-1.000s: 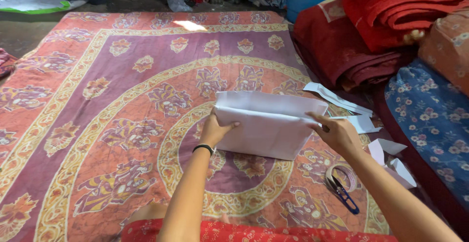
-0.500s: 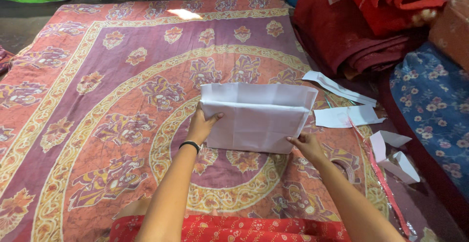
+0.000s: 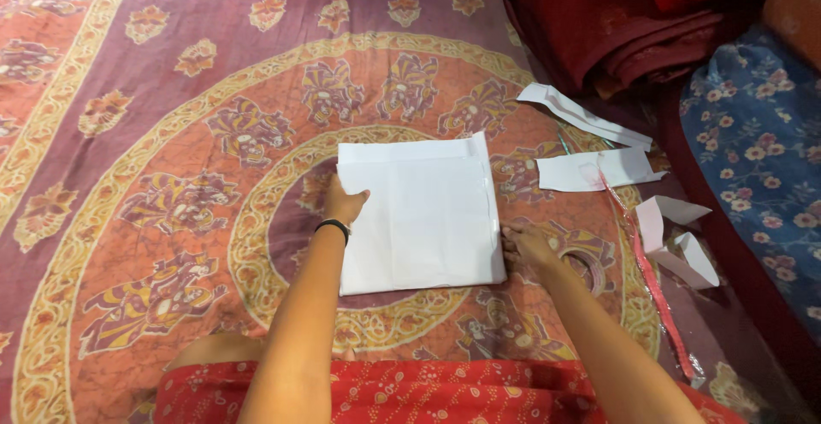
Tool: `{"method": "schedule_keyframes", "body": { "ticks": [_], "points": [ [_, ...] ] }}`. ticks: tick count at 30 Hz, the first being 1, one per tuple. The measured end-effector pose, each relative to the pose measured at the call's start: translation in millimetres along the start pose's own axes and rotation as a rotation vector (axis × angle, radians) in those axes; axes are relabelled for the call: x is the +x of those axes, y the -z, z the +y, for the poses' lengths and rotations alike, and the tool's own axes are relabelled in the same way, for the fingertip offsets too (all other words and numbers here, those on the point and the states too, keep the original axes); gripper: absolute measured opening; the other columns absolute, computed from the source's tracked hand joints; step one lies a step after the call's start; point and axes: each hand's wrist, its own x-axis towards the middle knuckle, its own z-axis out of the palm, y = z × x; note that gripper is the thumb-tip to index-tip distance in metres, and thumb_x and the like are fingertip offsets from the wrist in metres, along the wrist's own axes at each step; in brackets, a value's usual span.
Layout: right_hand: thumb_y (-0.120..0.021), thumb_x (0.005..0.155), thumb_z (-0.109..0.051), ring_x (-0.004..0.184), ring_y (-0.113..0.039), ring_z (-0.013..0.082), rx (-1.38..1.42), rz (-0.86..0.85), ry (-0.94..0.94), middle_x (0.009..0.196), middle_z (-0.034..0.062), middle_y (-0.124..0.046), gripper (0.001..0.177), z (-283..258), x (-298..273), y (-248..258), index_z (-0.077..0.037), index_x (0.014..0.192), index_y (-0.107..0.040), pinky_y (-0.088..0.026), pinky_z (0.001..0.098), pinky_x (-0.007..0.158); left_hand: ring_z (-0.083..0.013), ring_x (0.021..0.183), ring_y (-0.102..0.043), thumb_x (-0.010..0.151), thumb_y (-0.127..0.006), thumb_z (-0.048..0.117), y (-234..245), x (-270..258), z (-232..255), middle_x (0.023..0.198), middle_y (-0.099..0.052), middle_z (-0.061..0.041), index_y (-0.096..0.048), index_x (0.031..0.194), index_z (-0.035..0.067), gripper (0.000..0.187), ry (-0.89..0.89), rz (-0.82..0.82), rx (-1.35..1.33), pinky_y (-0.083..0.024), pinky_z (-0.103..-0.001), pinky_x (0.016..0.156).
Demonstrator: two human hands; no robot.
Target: The person assembles a white paper box by folding the sides and securing the seams with clear adhesive tape. They use scissors to cut the tape and repeatedly fold and press the edges to form the box structure.
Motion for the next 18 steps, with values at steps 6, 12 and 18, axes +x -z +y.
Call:
{"method": "schedule_keyframes", "body": {
  "ticks": [6,12,18],
  "points": [
    [-0.070,0.095,-0.021,0.082,-0.072,0.0210,-0.668,0.297,0.374,0.092,0.0096,-0.076,0.026,-15.0,-44.9,26.9,-0.010,0.117,-0.078,-0.055,0.0358,0.070,-0.0451,0.148,-0.027,0.085,-0.081,0.033,-4.4,-46.5,3.4,0.161,-0.023,-0.033,-0.026,0.159,0.004,0.096,0.087,-0.161,0.585,-0.032,-0.049,0.119],
    [-0.088,0.071,-0.042,0.094,-0.071,0.0276,-1.404,0.424,0.126,0.096,0.0067,-0.077,0.038,-49.5,-136.5,33.1,-0.016,0.097,-0.079,-0.044,0.0558,0.093,-0.0444,0.155,-0.005,0.089,-0.073,0.035,-36.6,-98.0,58.7,0.168,0.003,-0.024,-0.023,0.161,0.012,0.091,0.071,-0.152,0.735,-0.015,-0.065,0.120],
    [-0.083,0.079,-0.039,0.089,-0.073,0.0269,-1.273,0.549,0.249,0.093,0.0052,-0.079,0.029,-38.4,-144.1,35.8,-0.019,0.101,-0.081,-0.038,0.0570,0.105,-0.0371,0.156,-0.020,0.094,-0.071,0.032,-92.6,-151.4,102.1,0.169,-0.017,-0.012,-0.034,0.157,0.020,0.074,-0.231,-0.394,0.640,-0.012,-0.066,0.124]
  ]
}}
